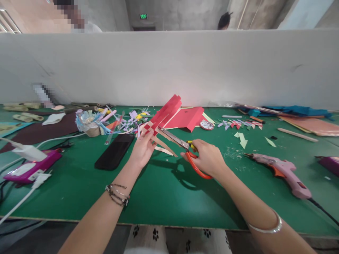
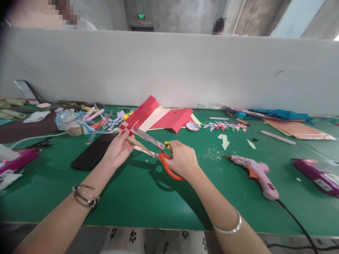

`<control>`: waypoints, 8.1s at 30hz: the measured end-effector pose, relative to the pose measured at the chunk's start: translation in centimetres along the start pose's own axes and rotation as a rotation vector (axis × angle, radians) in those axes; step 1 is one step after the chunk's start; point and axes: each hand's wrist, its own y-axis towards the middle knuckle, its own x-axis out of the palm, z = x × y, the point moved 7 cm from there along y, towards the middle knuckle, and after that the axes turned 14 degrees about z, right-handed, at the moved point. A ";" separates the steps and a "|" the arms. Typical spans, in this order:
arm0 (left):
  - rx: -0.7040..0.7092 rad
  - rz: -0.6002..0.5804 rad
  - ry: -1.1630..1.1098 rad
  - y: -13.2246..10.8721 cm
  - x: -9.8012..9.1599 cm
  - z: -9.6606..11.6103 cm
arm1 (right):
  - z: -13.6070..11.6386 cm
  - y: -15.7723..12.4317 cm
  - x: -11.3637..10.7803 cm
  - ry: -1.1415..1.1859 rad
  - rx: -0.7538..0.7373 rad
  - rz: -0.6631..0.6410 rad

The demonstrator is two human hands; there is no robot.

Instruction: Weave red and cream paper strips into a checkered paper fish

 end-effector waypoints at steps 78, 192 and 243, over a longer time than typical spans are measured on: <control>0.040 0.270 0.026 0.5 -2.1 0.7 | 2.3 0.8 0.0 0.561 0.185 0.141; -0.037 -0.150 -0.218 0.3 -0.3 1.8 | 2.4 -0.1 3.9 1.271 0.749 0.074; -0.393 -0.256 0.055 -0.5 0.2 -2.3 | -0.4 -0.5 4.1 1.378 0.545 -0.115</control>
